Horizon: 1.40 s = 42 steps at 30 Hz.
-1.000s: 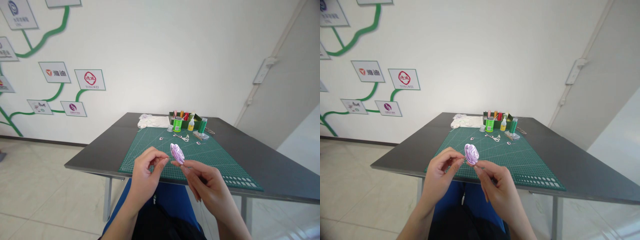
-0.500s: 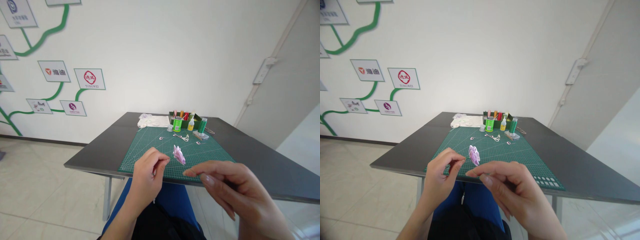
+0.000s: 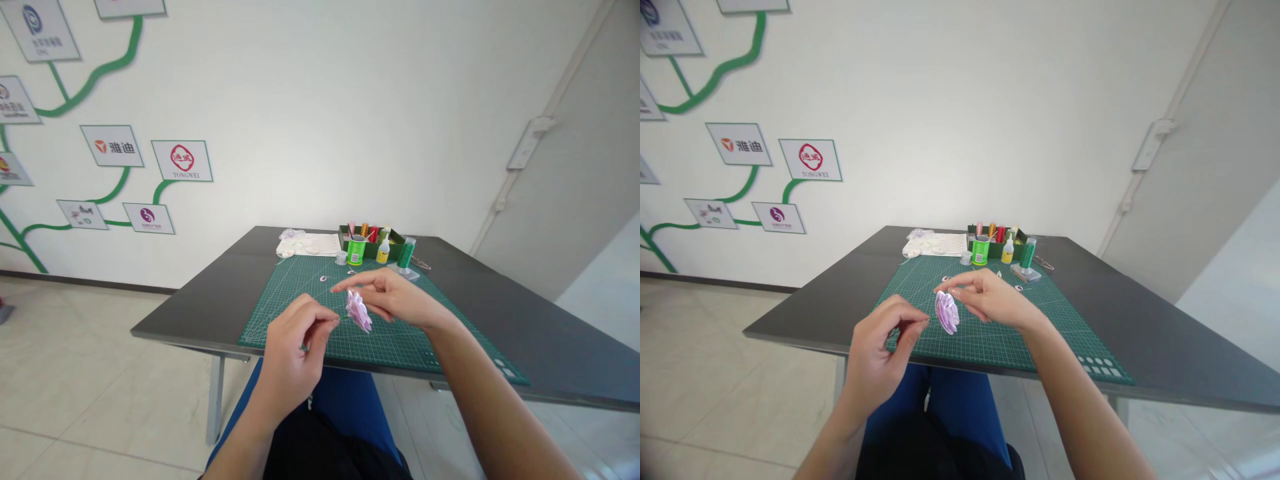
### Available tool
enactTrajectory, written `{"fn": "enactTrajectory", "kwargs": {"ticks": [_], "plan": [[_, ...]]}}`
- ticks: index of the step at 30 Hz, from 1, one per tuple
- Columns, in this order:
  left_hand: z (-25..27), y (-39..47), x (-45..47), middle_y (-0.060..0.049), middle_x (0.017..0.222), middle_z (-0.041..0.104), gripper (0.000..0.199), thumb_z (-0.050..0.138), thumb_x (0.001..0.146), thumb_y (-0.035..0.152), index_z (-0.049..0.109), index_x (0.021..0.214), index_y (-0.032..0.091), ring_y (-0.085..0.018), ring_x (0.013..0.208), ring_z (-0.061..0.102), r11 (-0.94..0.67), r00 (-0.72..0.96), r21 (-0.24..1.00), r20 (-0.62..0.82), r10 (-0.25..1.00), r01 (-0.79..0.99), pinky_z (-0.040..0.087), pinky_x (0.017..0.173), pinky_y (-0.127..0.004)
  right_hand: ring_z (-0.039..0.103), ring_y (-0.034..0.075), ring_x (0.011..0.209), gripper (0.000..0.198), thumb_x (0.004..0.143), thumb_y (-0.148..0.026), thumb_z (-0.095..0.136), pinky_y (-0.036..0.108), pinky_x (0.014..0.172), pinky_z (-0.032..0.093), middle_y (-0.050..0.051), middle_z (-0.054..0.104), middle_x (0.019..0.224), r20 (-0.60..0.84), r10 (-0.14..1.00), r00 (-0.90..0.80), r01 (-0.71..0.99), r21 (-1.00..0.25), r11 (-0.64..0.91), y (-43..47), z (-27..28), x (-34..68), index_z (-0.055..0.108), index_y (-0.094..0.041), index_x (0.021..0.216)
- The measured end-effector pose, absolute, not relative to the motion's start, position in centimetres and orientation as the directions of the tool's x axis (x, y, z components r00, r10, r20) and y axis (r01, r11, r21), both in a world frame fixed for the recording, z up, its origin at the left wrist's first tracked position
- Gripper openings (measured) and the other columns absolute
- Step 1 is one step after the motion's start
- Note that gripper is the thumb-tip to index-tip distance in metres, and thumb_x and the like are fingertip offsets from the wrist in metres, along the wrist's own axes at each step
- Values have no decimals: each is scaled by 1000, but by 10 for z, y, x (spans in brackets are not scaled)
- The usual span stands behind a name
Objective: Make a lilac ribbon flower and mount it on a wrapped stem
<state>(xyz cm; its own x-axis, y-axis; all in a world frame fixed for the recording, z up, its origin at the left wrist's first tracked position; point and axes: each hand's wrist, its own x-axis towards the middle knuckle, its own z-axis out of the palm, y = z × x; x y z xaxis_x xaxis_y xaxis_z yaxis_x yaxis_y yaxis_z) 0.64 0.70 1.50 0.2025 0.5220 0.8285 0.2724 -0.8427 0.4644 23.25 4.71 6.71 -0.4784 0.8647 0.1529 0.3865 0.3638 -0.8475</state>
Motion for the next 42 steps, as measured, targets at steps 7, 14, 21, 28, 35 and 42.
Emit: {"fn": "enactTrajectory", "kwargs": {"ticks": [7, 14, 21, 28, 35, 42], "plan": [[12, 17, 2, -1, 78, 64, 20, 60, 103, 12, 69, 87, 19, -13, 65, 57, -808, 140, 512, 813, 566, 291, 42, 60, -26, 28, 9, 38, 36, 105, -43, 62, 19, 39, 22, -10, 38, 42, -1, 834, -552, 352, -907, 232, 12, 21, 241, 87, -19, 114], [14, 19, 6, 0, 73, 61, 22, 60, 102, 12, 68, 82, 20, -14, 62, 55, -808, 172, 505, 805, 567, 303, 40, 58, -27, 37, 9, 44, 39, 106, -47, 62, 23, 42, 28, -2, 58, 55, 99, 773, -627, 312, -877, 365, -24, 46, 246, 90, -20, 104], [17, 12, 9, -1, 74, 63, 22, 59, 101, 9, 68, 84, 20, -14, 65, 56, -843, 225, 464, 821, 524, 272, 41, 59, -26, 43, 12, 50, 31, 105, -40, 64, 27, 48, 31, 4, 75, 71, 287, 722, -629, 319, -752, 577, -30, 89, 232, 91, -23, 109], [18, 8, 8, 0, 74, 63, 21, 61, 102, 11, 69, 86, 21, -15, 65, 56, -855, 245, 448, 826, 507, 262, 43, 60, -27, 26, 8, 39, 33, 100, -39, 66, 23, 40, 16, -8, 39, 44, 304, 823, -480, 329, -807, 490, 2, 116, 214, 88, -21, 116], [20, 4, 2, 0, 75, 62, 19, 63, 101, 10, 69, 87, 20, -15, 67, 57, -840, 178, 490, 828, 532, 233, 43, 61, -26, 27, 7, 40, 34, 99, -39, 68, 20, 41, 17, -11, 37, 42, 219, 836, -503, 324, -849, 418, 40, 82, 221, 85, -15, 115], [15, 11, 0, 0, 75, 62, 21, 60, 102, 9, 68, 85, 19, -13, 64, 54, -817, 152, 492, 821, 550, 302, 40, 59, -26, 23, 7, 39, 38, 105, -46, 63, 18, 41, 20, -13, 37, 43, 21, 803, -596, 240, -949, 203, 19, 13, 237, 81, -15, 120]]}}
